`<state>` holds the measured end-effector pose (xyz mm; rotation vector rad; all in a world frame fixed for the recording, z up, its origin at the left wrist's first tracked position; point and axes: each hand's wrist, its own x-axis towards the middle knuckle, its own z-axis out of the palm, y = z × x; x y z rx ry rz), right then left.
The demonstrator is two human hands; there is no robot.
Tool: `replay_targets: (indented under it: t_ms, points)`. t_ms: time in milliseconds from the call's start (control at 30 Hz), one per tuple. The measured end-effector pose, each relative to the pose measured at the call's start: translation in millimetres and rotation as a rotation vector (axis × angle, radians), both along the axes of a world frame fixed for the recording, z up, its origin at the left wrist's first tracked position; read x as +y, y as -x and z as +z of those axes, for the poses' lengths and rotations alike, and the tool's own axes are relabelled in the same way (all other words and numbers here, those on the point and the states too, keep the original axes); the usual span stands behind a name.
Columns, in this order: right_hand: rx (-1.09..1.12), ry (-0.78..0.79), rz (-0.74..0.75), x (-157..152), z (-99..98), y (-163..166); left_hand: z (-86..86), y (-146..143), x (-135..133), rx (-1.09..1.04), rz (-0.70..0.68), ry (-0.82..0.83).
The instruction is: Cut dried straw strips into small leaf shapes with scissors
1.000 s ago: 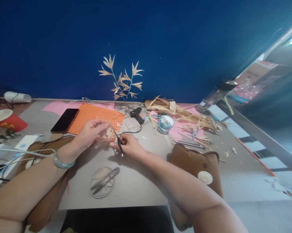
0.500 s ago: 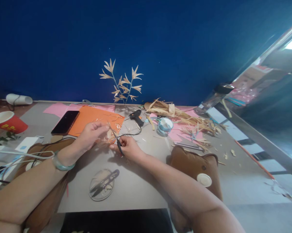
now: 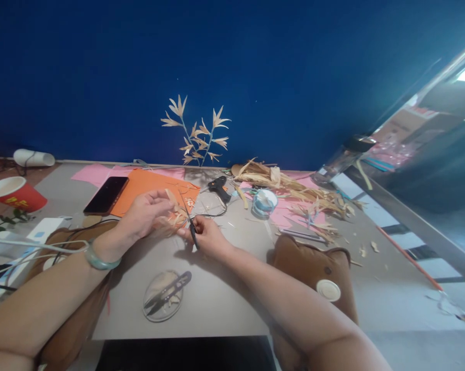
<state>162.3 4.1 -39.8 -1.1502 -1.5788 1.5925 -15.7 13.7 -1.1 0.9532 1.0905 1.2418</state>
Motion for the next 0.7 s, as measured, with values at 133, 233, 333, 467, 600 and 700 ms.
replay_targets:
  t_ms: [133,233,333,467,600,700]
  points:
    - [0.002,0.033,0.046,-0.3,-1.7,-0.7,-0.9,1.1,1.2,-0.046,0.026,0.001]
    - [-0.025,0.007,0.034,0.5,-2.5,-0.7,-2.3,1.1,1.6,-0.046,0.043,-0.007]
    - [-0.038,-0.008,0.041,1.2,-3.5,-0.6,-2.5,0.6,1.7,-0.036,0.053,-0.029]
    - [-0.046,0.016,0.058,0.0,-3.2,-0.6,-0.3,-0.4,1.4,-0.022,0.061,-0.035]
    - [-0.058,0.002,0.041,-1.4,-0.7,-0.5,1.0,-0.9,0.5,0.0,0.061,-0.041]
    - [-0.068,0.004,0.034,-1.3,0.3,-0.6,0.2,-0.2,0.2,0.013,0.049,-0.054]
